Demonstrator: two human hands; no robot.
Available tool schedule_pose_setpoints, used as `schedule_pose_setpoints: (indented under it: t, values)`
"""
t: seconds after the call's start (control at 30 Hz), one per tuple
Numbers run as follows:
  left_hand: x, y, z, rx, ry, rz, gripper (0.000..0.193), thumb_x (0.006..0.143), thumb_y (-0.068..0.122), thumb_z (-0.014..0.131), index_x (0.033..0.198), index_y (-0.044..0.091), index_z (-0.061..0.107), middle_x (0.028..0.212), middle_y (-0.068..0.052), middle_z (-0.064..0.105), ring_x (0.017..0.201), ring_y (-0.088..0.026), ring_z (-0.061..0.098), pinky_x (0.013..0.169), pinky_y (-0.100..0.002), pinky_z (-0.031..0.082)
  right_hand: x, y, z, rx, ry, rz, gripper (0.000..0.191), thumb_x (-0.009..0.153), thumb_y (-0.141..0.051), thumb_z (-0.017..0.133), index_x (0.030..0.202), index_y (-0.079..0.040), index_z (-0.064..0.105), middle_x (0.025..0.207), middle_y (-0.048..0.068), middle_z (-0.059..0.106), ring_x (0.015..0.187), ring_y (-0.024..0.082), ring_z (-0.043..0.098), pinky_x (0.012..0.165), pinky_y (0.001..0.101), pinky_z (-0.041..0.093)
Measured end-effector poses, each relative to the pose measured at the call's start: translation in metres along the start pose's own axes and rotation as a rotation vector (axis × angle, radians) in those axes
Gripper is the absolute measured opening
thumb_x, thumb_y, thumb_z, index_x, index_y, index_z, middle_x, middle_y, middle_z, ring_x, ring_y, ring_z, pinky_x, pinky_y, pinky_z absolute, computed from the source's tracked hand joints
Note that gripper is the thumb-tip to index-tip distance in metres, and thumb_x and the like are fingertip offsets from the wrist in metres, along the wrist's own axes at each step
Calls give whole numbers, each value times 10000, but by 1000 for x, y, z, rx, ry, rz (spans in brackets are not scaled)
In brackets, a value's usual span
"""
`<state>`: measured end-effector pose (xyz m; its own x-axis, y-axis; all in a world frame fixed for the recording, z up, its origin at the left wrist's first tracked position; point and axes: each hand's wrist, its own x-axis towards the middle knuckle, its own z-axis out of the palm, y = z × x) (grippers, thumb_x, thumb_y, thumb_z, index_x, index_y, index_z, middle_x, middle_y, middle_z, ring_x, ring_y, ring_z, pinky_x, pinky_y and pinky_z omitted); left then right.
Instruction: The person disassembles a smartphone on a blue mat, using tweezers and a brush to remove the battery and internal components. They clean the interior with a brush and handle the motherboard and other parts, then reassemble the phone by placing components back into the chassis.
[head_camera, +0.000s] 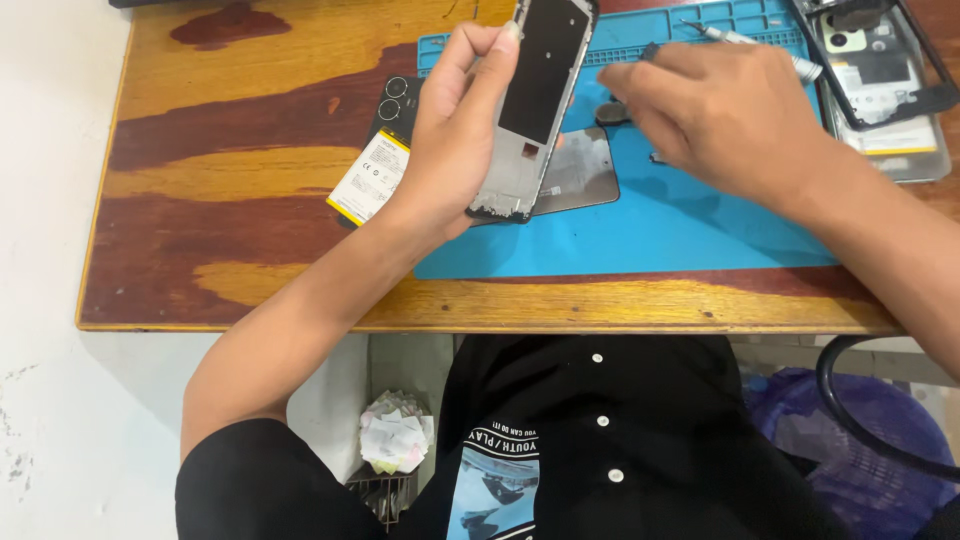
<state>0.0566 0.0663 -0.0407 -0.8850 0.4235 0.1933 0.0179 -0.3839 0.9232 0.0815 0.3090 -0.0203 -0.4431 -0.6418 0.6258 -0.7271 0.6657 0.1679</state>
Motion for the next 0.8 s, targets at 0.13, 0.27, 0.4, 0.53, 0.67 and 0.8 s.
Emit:
schedule_pose_setpoints:
  t: [0.13,0.27,0.4,0.53,0.67,0.8]
  values:
    - [0,-1,2,24,23,-6,214,1125,306,499,1136,96,538,1035,-63,685,906,-99,696,761,-331,652,1,-8,0,-11,-23,25,221,926,-54,751,1147,-58,740,794,55,654,625,227,629,529,346,473]
    - [1,-1,4,41,42,-13,203,1114,295,508,1114,94,537,1030,-54,682,915,-95,697,759,-331,662,4,-11,-2,-16,-49,49,229,905,-51,754,1134,-60,743,765,58,639,605,234,624,517,350,475]
    - [1,-2,4,68,52,-1,212,1119,301,519,1108,91,546,1021,-51,676,897,-84,686,749,-314,647,7,-12,-4,-35,-41,43,253,893,-61,750,1145,-71,742,768,50,630,608,235,619,522,351,474]
    - [1,-5,3,68,44,20,220,1121,305,531,1111,86,552,1021,-51,672,898,-73,671,756,-302,635,6,-13,-3,-41,-74,61,241,868,-55,756,1109,-66,749,715,63,615,572,247,614,494,364,470]
    - [2,-9,0,91,40,36,230,1119,312,533,1121,83,556,1036,-42,667,931,-62,664,777,-296,640,0,-10,1,-39,-83,65,237,880,-59,754,1117,-64,749,729,61,623,578,244,615,499,359,468]
    - [4,-13,-3,134,42,59,237,1139,306,540,1147,72,572,1058,-50,678,962,-59,650,815,-274,604,-10,-5,11,-36,-114,85,252,987,-95,752,1239,-102,747,785,43,644,674,235,628,592,356,483]
